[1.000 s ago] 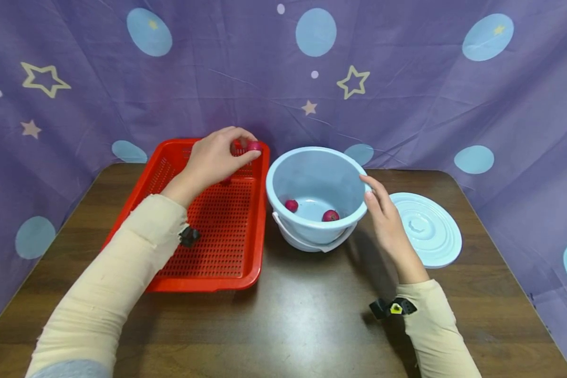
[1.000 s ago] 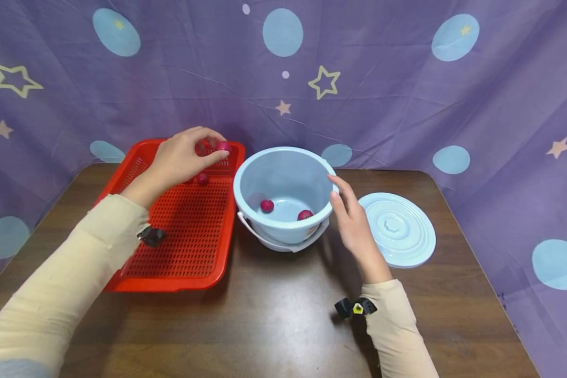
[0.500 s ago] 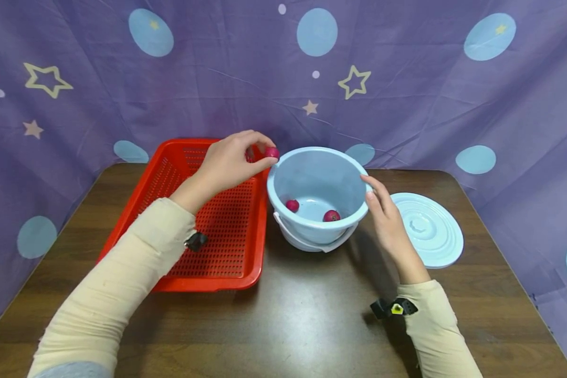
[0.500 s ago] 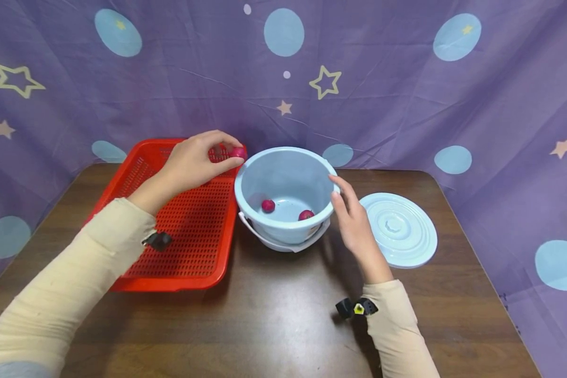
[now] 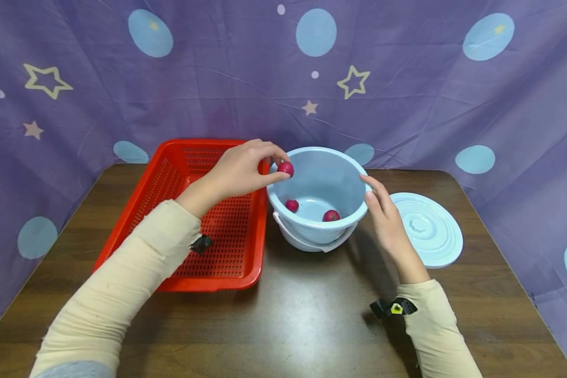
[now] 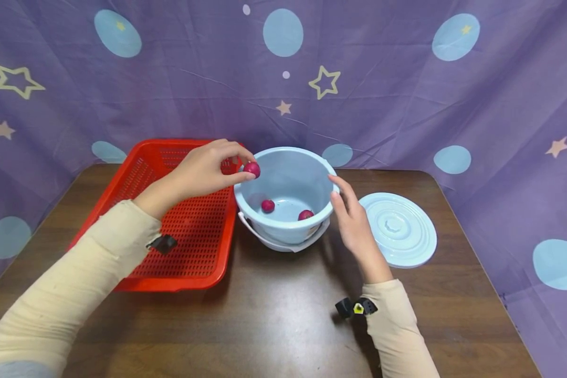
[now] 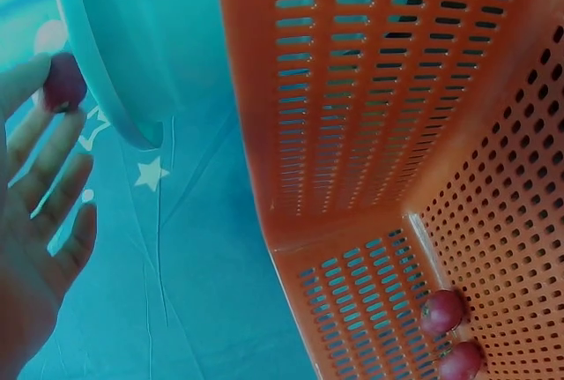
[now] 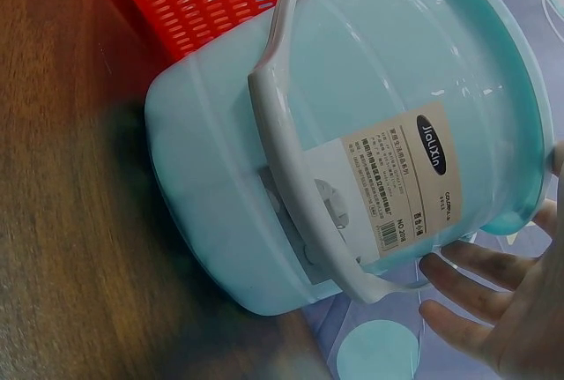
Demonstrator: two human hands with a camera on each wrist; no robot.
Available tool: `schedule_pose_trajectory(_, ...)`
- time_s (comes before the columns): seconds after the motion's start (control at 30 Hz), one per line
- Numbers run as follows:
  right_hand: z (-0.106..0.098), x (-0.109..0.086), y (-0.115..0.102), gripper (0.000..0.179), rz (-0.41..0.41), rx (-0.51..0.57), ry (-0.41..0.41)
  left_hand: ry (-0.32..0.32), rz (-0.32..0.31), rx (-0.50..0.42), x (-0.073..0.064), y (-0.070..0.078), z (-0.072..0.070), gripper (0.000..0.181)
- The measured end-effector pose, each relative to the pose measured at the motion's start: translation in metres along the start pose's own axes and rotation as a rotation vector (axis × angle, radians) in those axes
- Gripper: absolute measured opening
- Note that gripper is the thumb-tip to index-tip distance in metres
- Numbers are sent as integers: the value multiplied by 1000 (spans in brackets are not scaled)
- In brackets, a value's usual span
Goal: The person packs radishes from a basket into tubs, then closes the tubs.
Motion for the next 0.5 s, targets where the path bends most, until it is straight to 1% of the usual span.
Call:
schedule_pose_trajectory(0.1,0,0,0,44,2,-7,2,-38,29,10,0,2,3,32)
schedule_pose_trajectory(0.23,1,0,-1,44,2,-5,2,-66,55,9,-1,3,5,31)
schedule_pose_trajectory(0.5,0,0,0,44,2,-8,1,-66,88,12,0,4,7,29)
Point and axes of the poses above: each hand's wrist, its own x-axis towards the middle knuckle, its own z-axis out of the palm, y = z × x, the point moved 3 cm from there along x, towards the middle knuckle
